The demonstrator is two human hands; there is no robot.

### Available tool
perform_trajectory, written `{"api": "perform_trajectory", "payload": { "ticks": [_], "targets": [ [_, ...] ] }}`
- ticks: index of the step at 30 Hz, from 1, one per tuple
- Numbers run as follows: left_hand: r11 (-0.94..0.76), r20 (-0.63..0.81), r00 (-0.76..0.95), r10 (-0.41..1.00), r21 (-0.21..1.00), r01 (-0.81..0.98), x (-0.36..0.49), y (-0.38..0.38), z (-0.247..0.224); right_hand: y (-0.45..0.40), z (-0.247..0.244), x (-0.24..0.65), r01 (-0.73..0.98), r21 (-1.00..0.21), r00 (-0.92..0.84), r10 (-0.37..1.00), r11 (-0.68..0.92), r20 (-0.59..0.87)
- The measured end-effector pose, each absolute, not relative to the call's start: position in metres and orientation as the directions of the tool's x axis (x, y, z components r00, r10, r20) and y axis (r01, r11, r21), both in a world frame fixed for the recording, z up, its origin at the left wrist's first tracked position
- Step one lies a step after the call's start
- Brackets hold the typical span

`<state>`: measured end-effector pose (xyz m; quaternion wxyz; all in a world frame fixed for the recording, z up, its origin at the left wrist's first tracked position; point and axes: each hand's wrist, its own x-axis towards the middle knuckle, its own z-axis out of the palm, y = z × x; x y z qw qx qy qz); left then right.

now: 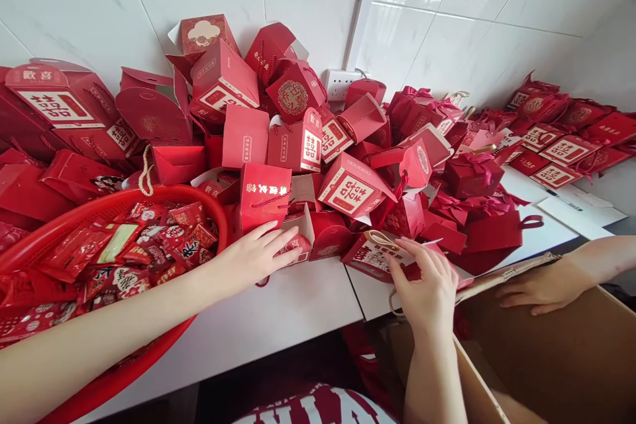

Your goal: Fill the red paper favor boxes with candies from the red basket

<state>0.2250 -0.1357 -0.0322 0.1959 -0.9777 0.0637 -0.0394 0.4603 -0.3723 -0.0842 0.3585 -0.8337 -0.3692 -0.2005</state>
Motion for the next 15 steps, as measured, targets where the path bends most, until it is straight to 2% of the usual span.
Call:
{"api": "perform_trajectory", "payload": {
  "ticks": [2,5,9,11,15],
  "targets": [
    [-0.919,0.03,0.99,-0.135,-0.378,-0.114,0.226,-0.136,-0.032,-0.367,-0.08,0.463,0.779,-0.423,0.623,0.486,-0.464,0.613],
    [-0.928,0.02,0.994,-0.111,-0.36,-0.097,0.226,-0.136,-0.035,-0.354,-0.077,0.467,0.775,-0.533,0.627,0.518,-0.34,0.581],
    [-0.939,0.06,0.994,-0.097,-0.337,-0.071,0.225,-0.131,-0.046,-0.341,-0.08,0.473,0.587,-0.75,0.801,0.356,-0.306,0.482],
    [-0.944,0.083,0.991,-0.106,-0.322,-0.074,0.227,-0.128,-0.046,-0.337,-0.078,0.473,0.54,-0.789,0.836,0.296,-0.292,0.463],
    [-0.96,0.209,0.955,-0.212,-0.225,-0.164,0.219,-0.143,-0.017,-0.332,-0.052,0.462,0.717,-0.685,0.697,0.169,-0.13,0.697]
  ]
}}
